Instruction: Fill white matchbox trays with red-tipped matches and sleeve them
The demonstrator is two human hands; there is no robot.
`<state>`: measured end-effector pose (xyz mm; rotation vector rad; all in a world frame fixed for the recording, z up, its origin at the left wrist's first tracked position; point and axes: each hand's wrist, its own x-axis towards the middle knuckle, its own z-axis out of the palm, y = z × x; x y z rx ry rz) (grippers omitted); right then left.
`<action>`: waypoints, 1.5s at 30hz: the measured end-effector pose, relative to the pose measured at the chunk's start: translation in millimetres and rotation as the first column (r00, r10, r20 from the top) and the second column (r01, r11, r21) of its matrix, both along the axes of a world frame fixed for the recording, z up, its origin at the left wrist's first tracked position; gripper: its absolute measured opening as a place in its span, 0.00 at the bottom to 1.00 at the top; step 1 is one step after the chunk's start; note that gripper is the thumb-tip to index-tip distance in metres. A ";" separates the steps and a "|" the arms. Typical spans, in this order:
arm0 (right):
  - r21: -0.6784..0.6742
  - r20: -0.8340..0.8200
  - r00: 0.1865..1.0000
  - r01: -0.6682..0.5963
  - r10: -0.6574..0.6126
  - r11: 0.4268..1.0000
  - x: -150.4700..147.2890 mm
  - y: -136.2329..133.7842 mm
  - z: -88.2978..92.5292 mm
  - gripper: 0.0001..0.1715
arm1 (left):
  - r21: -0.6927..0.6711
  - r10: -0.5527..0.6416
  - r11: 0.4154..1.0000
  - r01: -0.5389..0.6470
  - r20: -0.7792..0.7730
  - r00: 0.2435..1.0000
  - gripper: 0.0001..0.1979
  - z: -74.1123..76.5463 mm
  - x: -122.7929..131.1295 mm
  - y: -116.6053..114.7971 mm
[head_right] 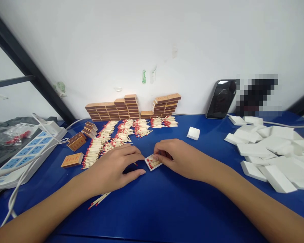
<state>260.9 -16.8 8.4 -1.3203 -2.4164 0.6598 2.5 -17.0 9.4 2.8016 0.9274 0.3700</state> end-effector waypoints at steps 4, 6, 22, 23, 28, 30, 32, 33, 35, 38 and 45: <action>0.006 -0.001 1.000 0.001 -0.001 1.000 -0.1 0.4 -0.7 0.11 | -0.006 -0.002 1.000 0.002 0.002 1.000 0.13 0.0 0.3 0.7; 0.012 -0.003 1.000 -0.004 0.004 1.000 0.0 0.7 -0.8 0.11 | -0.005 -0.003 1.000 0.003 0.015 1.000 0.12 -1.2 -0.1 1.0; -0.004 -0.038 0.999 0.020 -0.020 1.000 -1.5 0.8 -0.6 0.16 | -0.016 0.004 1.000 -0.003 0.083 0.997 0.11 -6.1 0.1 3.3; 0.001 -0.039 0.999 0.017 -0.017 1.000 -1.2 0.7 -0.7 0.16 | -0.016 0.001 1.000 0.000 0.083 0.997 0.11 -6.2 0.1 3.5; 0.004 -0.036 0.999 0.013 -0.013 1.000 0.7 0.1 -2.8 0.13 | -0.020 -0.009 1.000 0.010 0.091 0.996 0.11 -6.1 -0.5 4.4; 0.003 -0.035 0.999 0.014 -0.014 1.000 0.7 -0.4 -2.9 0.14 | -0.014 -0.014 1.000 0.015 0.100 0.995 0.11 -6.9 -0.9 5.1; 0.002 -0.036 0.999 0.014 -0.014 1.000 0.5 -0.9 -2.6 0.15 | -0.008 -0.020 1.000 0.022 0.116 0.993 0.11 -8.1 -1.0 6.1; 0.003 -0.035 0.999 0.015 -0.015 1.000 0.3 -1.1 -2.5 0.16 | -0.007 -0.023 1.000 0.024 0.128 0.992 0.11 -8.7 -1.0 6.7; 0.006 -0.029 0.999 0.015 -0.015 1.000 -0.1 -1.2 -2.5 0.17 | -0.009 -0.023 1.000 0.025 0.157 0.987 0.11 -9.6 -0.7 7.5; -0.006 -0.007 1.000 0.018 -0.018 1.000 -1.2 -1.0 -2.7 0.16 | -0.020 -0.010 1.000 0.014 0.195 0.981 0.11 -9.6 0.1 7.1; -0.012 -0.017 1.000 0.019 -0.019 1.000 -2.1 -1.1 -2.3 0.14 | -0.037 -0.003 0.999 0.011 0.206 0.979 0.12 -7.5 3.1 2.3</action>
